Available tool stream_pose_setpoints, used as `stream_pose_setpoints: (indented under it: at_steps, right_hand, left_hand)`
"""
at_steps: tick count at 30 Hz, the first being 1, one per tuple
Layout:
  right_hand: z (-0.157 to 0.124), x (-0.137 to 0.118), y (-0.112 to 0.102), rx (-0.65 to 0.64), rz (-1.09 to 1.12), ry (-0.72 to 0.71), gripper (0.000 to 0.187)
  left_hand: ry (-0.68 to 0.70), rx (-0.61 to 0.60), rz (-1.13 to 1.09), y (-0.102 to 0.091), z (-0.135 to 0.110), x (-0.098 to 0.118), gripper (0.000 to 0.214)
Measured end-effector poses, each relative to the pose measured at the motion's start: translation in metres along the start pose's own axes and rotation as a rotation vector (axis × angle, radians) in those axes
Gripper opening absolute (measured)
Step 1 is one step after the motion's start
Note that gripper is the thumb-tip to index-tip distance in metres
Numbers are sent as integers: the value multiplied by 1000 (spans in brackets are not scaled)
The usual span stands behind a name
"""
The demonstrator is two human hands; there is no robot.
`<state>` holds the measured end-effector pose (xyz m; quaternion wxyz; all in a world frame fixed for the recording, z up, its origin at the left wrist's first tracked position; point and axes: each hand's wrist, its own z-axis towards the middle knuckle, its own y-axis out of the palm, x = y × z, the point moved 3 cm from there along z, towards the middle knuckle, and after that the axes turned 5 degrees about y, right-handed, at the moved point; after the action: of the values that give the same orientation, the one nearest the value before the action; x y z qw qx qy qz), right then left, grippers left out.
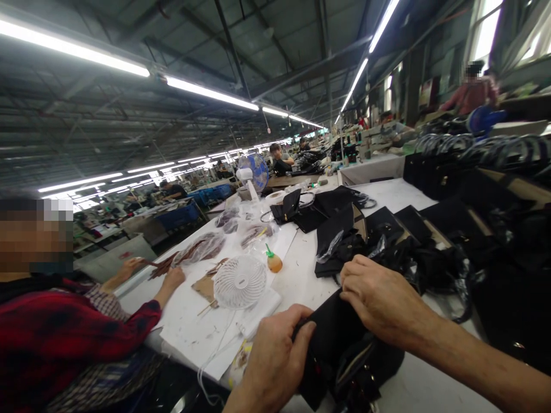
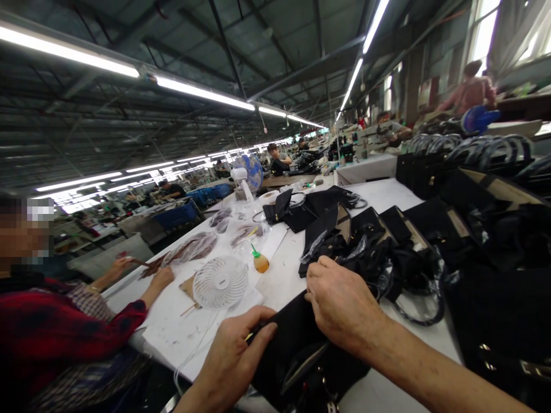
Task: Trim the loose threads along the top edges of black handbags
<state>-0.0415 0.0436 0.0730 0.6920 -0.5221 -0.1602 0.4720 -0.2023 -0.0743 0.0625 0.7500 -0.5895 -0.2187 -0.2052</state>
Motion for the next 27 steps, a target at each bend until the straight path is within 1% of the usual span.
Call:
stream_pose_setpoints:
  at_steps: [2, 3, 5, 8, 10, 12, 14, 16, 18, 20, 22, 24, 27]
  right_hand:
    - [0, -1, -1, -5, -3, -7, 20]
    - [0, -2, -2, 0, 5, -13, 20]
    - [-4, -4, -5, 11, 50, -27, 21]
    - [-14, -9, -11, -17, 108, -50, 25]
    - [-21, -14, -14, -112, 117, -110, 25]
    - [-26, -18, -14, -231, 131, -160, 25]
    - [-28, -18, -13, -325, 179, -153, 24]
    - [-26, -15, -12, -363, 273, -99, 23]
    - [-21, -9, -10, -328, 359, -6, 22]
    - [-15, -5, -8, -231, 361, 62, 21]
    - [-9, -4, -6, -157, 252, 52, 22]
    - [-4, -6, -3, -151, 96, -3, 23]
    - [2, -9, 0, -167, -75, -45, 18]
  left_hand:
    - [17, -1, 18, 1, 1, -1, 18]
    - [23, 23, 39, 2, 1, -3, 20]
    - [54, 107, 91, 5, 1, -8, 29]
    - [170, 244, 148, 10, -2, -10, 38]
    - [269, 292, 180, 14, -2, -8, 38]
    - [362, 301, 209, 17, -2, -4, 38]
    - [418, 291, 219, 18, -1, -1, 36]
    - [440, 289, 207, 19, 0, 0, 31]
    - [460, 296, 195, 19, 0, 0, 26]
    - [478, 297, 183, 19, 0, 0, 23]
    - [473, 286, 166, 19, 1, 0, 23]
    - [454, 277, 150, 20, 2, -1, 23]
    - [441, 286, 127, 21, 3, -1, 22]
